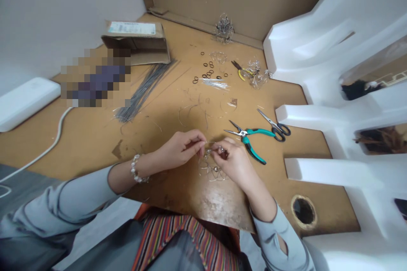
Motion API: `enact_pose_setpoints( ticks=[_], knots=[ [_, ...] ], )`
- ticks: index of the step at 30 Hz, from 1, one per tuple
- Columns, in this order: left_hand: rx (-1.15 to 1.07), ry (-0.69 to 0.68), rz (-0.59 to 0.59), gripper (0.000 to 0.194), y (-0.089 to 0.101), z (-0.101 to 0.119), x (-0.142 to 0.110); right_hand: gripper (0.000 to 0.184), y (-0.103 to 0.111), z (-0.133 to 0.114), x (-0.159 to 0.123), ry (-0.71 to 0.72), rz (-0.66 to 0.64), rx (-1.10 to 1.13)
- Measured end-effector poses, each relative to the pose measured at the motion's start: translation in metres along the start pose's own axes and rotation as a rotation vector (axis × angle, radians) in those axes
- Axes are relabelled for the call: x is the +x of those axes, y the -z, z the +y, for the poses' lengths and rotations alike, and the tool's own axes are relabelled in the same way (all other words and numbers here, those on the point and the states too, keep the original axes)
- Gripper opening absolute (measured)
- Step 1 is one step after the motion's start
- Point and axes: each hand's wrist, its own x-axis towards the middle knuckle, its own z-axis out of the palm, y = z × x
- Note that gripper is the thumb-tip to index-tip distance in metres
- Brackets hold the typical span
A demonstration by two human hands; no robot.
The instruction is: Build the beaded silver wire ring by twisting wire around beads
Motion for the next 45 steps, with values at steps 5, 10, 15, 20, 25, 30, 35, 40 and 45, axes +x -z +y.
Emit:
enact_pose_setpoints(
  ticks=[5, 10, 15, 20, 25, 30, 35, 40, 45],
  knots=[
    [0.123, -0.014, 0.014, 0.011, 0.0000, 0.0030, -0.0015, 0.012, -0.0007, -0.0011, -0.0004, 0.001, -0.005, -0.006],
    [0.169, -0.031, 0.010, 0.012, -0.0012, 0.0035, -0.0027, 0.013, -0.0019, -0.0003, -0.0007, -0.005, -0.009, -0.007],
    [0.179, -0.032, -0.001, 0.014, -0.0023, 0.0010, -0.0029, 0.011, -0.0018, 0.0004, -0.0003, -0.014, -0.015, -0.006],
    [0.197, -0.023, 0.006, 0.012, -0.0032, 0.0005, -0.0024, 0.010, -0.0015, 0.0000, -0.0011, -0.002, -0.005, -0.019],
    [0.236, -0.045, 0.004, 0.015, -0.0033, 0.0031, -0.0025, 0.008, -0.0014, -0.0033, -0.0031, -0.001, 0.004, -0.048],
    [0.410, -0.118, 0.015, 0.019, -0.0055, 0.0022, -0.0040, 0.008, -0.0009, -0.0056, -0.0041, 0.006, 0.016, -0.070],
    [0.442, -0.209, 0.035, 0.022, -0.0078, 0.0014, -0.0053, 0.007, -0.0007, -0.0062, -0.0046, 0.012, 0.030, -0.072],
    [0.268, -0.192, 0.073, 0.017, -0.0049, 0.0054, -0.0042, 0.006, -0.0017, -0.0067, -0.0049, 0.017, 0.053, -0.074],
    [0.215, -0.129, 0.059, 0.014, -0.0006, 0.0070, -0.0018, 0.005, -0.0023, -0.0048, -0.0039, 0.013, 0.060, -0.083]
  ],
)
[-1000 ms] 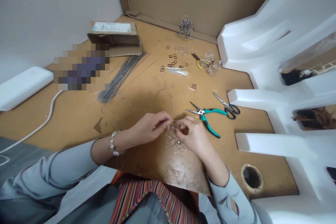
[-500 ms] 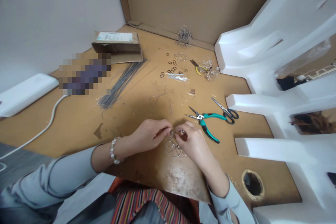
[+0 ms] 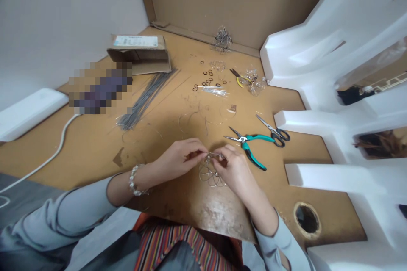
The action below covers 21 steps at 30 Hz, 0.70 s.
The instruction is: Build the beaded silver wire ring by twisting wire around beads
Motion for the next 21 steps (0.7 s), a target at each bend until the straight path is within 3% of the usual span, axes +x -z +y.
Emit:
enact_pose_setpoints(
  ticks=[4, 9, 11, 14, 18, 21],
  knots=[
    [-0.116, 0.103, 0.016, 0.011, 0.0008, -0.0015, 0.0017, 0.006, 0.0012, 0.0009, 0.0004, -0.001, 0.003, 0.000],
    [-0.553, 0.411, -0.052, 0.018, 0.0018, -0.0052, 0.0057, 0.006, 0.0022, 0.0017, 0.0007, 0.000, 0.009, -0.014],
    [-0.675, 0.476, -0.077, 0.020, 0.0026, -0.0057, 0.0067, 0.006, 0.0018, 0.0025, 0.0012, 0.000, 0.022, -0.029],
    [-0.594, 0.417, -0.047, 0.017, 0.0034, -0.0040, 0.0056, 0.005, 0.0016, 0.0034, 0.0024, -0.003, 0.032, -0.032],
    [-0.268, 0.156, -0.078, 0.012, 0.0038, -0.0014, 0.0024, 0.006, 0.0020, 0.0037, 0.0035, -0.010, 0.032, -0.012],
    [-0.150, 0.040, -0.132, 0.011, 0.0037, -0.0024, 0.0019, 0.007, 0.0018, 0.0041, 0.0036, -0.010, 0.038, 0.004]
  ],
)
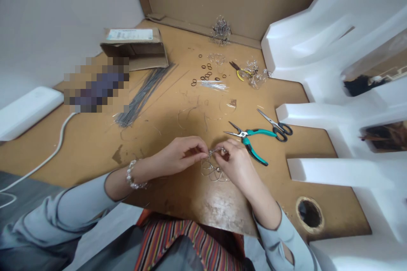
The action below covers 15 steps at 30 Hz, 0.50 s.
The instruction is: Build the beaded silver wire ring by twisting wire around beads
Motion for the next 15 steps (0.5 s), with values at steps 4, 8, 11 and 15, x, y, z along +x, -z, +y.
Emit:
enact_pose_setpoints(
  ticks=[4, 8, 11, 15],
  knots=[
    [0.088, -0.020, -0.044, 0.012, -0.0009, -0.0026, 0.0011, 0.007, 0.0000, 0.0000, 0.0000, 0.003, -0.021, 0.005],
    [0.055, -0.019, -0.040, 0.011, -0.0044, -0.0051, 0.0018, 0.007, 0.0008, -0.0016, -0.0001, 0.000, -0.038, 0.001],
    [-0.100, 0.043, -0.038, 0.014, -0.0071, -0.0074, 0.0023, 0.006, 0.0009, -0.0027, -0.0005, -0.001, -0.053, 0.019],
    [-0.443, 0.157, -0.043, 0.017, -0.0071, -0.0089, 0.0044, 0.006, 0.0003, -0.0043, -0.0016, -0.033, -0.078, 0.065]
  ],
)
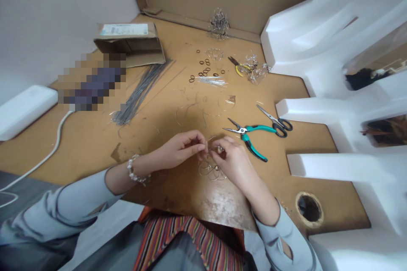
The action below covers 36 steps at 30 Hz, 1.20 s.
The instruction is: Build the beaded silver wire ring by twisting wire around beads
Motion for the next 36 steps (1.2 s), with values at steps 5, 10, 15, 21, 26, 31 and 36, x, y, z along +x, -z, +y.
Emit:
enact_pose_setpoints(
  ticks=[5, 10, 15, 21, 26, 31, 36],
  knots=[
    [-0.111, 0.032, 0.006, 0.020, 0.003, 0.002, 0.003, 0.009, -0.001, -0.001, -0.002, -0.023, -0.018, 0.024],
    [-0.109, 0.032, 0.011, 0.022, 0.005, 0.004, 0.001, 0.011, 0.001, 0.007, 0.000, -0.032, -0.067, 0.101],
    [-0.064, -0.016, 0.060, 0.019, 0.006, 0.001, 0.000, 0.024, 0.012, 0.017, 0.001, -0.210, -0.192, 0.455],
    [-0.051, -0.040, 0.093, 0.016, 0.004, 0.000, 0.000, 0.038, 0.017, 0.019, 0.003, -0.298, -0.265, 0.592],
    [0.128, -0.093, 0.038, 0.014, 0.005, 0.001, -0.001, 0.041, 0.015, 0.022, 0.004, -0.356, -0.292, 0.606],
    [0.228, -0.103, -0.002, 0.015, 0.006, 0.003, -0.002, 0.044, 0.017, 0.022, 0.004, -0.403, -0.338, 0.665],
    [0.233, -0.091, 0.010, 0.016, 0.006, 0.001, -0.001, 0.040, 0.019, 0.020, 0.003, -0.420, -0.326, 0.724]
  ],
)
